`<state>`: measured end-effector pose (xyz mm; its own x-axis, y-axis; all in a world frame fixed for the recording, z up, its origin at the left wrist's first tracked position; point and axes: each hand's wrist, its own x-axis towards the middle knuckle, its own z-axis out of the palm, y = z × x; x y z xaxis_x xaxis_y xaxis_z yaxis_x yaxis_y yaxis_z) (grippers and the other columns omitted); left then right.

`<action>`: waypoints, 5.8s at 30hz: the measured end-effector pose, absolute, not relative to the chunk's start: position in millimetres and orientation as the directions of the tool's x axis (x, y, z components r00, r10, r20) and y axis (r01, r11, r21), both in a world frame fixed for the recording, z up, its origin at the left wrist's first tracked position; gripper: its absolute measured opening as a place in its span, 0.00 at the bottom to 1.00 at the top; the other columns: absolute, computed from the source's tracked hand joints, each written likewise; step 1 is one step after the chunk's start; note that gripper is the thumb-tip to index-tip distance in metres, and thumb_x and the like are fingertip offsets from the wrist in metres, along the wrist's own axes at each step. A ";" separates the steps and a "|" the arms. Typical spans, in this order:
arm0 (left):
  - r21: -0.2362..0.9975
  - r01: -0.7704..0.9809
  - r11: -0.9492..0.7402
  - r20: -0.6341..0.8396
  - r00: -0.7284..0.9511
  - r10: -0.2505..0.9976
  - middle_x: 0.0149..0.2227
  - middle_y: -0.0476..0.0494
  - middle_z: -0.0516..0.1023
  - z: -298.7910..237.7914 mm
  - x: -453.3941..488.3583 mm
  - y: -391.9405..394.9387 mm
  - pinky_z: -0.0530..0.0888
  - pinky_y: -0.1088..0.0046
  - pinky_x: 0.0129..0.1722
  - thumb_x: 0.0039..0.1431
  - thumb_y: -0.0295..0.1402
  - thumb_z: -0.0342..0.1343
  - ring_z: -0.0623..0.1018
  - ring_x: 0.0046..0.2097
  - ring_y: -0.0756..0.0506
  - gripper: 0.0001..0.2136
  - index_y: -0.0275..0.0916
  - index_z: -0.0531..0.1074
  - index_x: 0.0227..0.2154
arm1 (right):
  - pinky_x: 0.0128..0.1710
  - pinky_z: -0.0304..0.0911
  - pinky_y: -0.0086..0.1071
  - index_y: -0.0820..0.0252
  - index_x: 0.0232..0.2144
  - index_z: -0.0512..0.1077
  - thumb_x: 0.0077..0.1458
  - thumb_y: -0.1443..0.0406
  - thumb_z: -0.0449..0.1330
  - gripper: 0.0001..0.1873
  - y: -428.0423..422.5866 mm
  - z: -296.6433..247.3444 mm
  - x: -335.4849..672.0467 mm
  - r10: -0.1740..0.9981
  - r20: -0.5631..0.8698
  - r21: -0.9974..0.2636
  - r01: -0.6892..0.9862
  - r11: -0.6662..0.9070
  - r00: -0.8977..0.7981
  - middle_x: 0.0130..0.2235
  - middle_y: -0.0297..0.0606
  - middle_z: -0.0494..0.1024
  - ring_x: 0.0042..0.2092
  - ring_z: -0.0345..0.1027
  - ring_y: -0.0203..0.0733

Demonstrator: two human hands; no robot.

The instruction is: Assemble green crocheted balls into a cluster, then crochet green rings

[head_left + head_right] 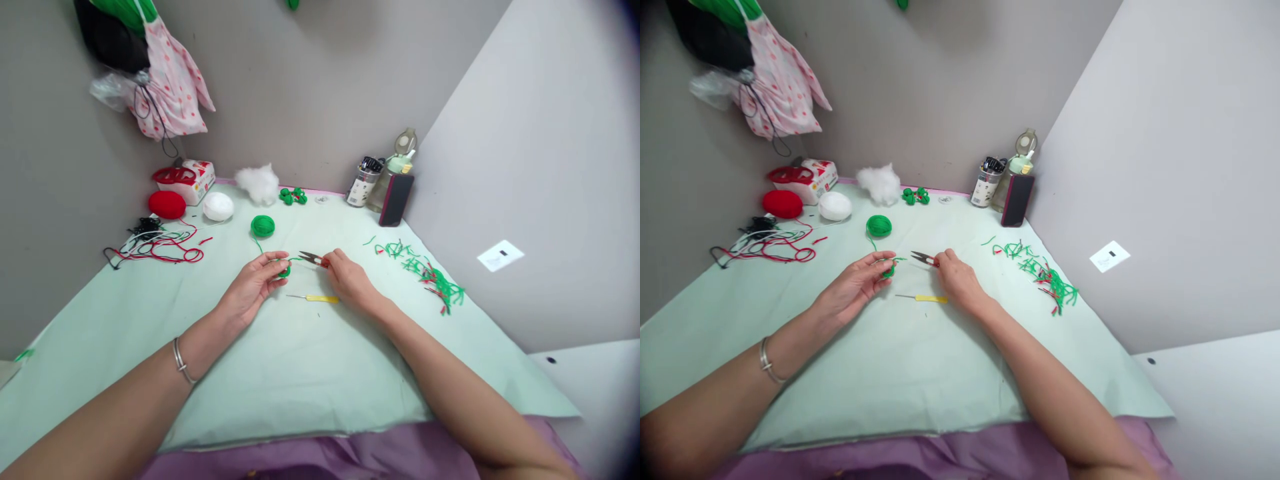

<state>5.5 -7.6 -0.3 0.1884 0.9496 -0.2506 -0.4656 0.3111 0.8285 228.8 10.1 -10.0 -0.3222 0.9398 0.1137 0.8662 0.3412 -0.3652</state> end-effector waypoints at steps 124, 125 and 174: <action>0.791 -0.508 0.340 -0.123 0.412 0.903 0.28 0.51 0.76 6.5 15.6 -24.2 0.73 0.81 0.35 0.50 0.29 0.68 0.76 0.31 0.54 0.07 0.35 0.76 0.30 | 0.25 0.42 0.30 0.62 0.32 0.75 0.62 0.46 0.54 0.25 -22.0 22.0 222.5 0.917 0.063 -0.909 0.356 0.216 -0.394 0.22 0.27 0.53 0.25 0.44 0.32; 0.791 -0.507 0.341 -0.122 0.416 0.901 0.28 0.51 0.76 6.1 15.8 -24.1 0.73 0.81 0.35 0.51 0.29 0.68 0.76 0.30 0.54 0.07 0.35 0.76 0.30 | 0.25 0.42 0.30 0.62 0.32 0.75 0.62 0.46 0.54 0.25 -21.9 22.1 222.4 0.918 0.068 -0.908 0.357 0.219 -0.390 0.22 0.27 0.53 0.25 0.44 0.32; 1.000 0.017 -0.013 0.006 0.353 0.936 0.29 0.53 0.74 -20.9 33.9 -35.3 0.67 0.74 0.31 0.49 0.27 0.59 0.73 0.31 0.50 0.11 0.41 0.65 0.35 | 0.38 0.64 0.34 0.57 0.30 0.74 0.59 0.69 0.58 0.07 -27.0 2.0 194.7 0.810 0.373 -0.542 0.603 0.586 -0.452 0.31 0.37 0.76 0.33 0.69 0.39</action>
